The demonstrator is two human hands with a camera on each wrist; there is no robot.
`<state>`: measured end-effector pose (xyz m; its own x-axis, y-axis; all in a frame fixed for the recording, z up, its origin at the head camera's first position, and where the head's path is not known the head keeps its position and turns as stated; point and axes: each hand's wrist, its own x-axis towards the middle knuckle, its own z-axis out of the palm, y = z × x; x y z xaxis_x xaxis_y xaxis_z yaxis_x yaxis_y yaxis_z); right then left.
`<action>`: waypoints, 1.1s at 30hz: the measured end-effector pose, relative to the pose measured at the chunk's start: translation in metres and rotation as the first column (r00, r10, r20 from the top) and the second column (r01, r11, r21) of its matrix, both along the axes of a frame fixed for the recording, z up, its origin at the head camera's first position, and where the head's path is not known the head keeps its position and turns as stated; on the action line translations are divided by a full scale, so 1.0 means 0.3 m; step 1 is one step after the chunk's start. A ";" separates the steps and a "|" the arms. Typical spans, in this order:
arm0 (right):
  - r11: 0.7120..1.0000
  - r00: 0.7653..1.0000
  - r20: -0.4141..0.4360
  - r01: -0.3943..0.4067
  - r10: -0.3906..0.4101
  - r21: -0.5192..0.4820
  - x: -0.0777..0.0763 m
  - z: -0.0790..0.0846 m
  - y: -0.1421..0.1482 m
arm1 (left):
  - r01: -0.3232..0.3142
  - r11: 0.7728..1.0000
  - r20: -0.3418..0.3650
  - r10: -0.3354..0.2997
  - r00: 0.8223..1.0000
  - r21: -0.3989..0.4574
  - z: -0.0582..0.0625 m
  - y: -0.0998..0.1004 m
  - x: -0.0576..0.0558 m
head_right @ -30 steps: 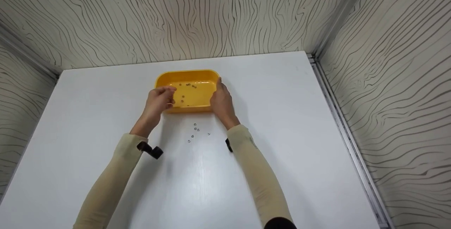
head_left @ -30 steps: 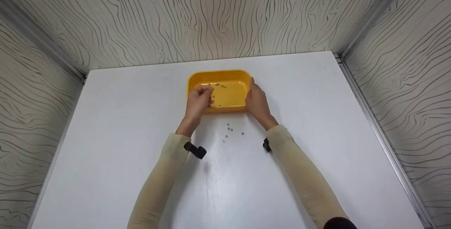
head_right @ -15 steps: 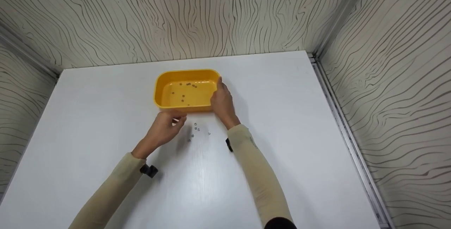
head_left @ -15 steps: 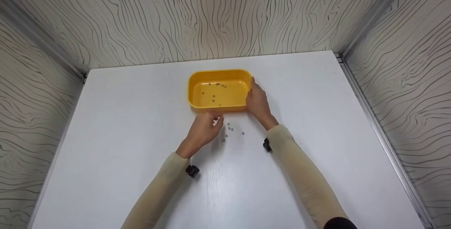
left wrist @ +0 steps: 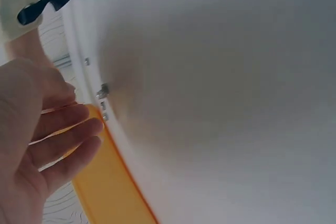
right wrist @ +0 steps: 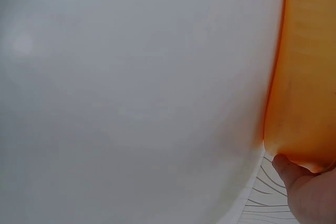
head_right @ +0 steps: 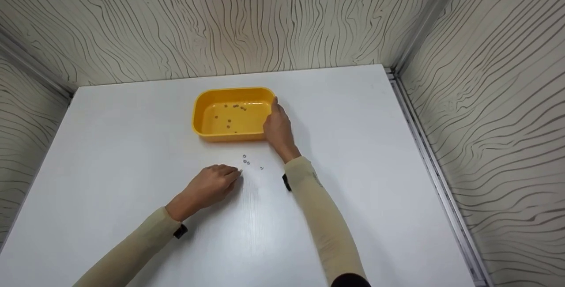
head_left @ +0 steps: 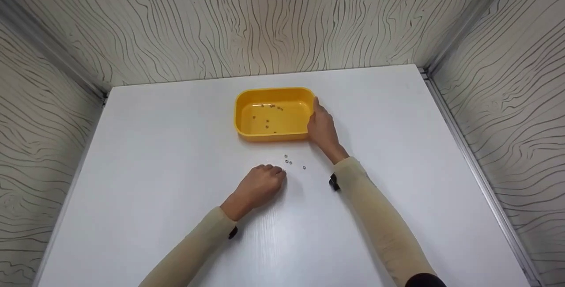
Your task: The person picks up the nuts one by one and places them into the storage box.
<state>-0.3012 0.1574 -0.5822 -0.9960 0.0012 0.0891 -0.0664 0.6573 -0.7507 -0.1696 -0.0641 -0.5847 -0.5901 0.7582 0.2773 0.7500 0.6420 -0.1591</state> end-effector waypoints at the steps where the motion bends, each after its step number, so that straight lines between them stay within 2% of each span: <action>1: 1.000 1.000 0.000 -0.002 0.002 -0.005 0.001 -0.001 -0.001 | 0.006 1.000 -0.023 -0.006 1.000 -0.014 -0.007 -0.004 0.006; 8: 1.000 1.000 -0.008 -0.006 0.006 -0.014 0.002 -0.004 -0.001 | 0.028 0.996 -0.110 -0.037 0.993 -0.087 -0.041 -0.012 0.025; 12: 1.000 1.000 -0.003 -0.008 0.008 -0.010 0.001 -0.003 0.002 | 0.023 0.993 -0.142 -0.039 0.989 -0.113 -0.046 -0.006 0.023; 19: 0.999 1.000 -0.002 -0.013 0.013 -0.030 0.004 0.000 -0.002 | 0.016 0.976 -0.182 -0.057 0.982 -0.218 -0.053 0.001 0.030; 25: 1.000 1.000 -0.017 -0.016 0.016 -0.009 0.000 0.000 -0.001 | 0.015 0.969 -0.204 -0.067 0.977 -0.245 -0.061 -0.002 0.039; 33: 1.000 1.000 0.004 -0.016 0.016 -0.022 0.001 -0.002 0.002 | 0.044 0.963 -0.228 -0.108 0.968 -0.267 -0.056 -0.002 0.029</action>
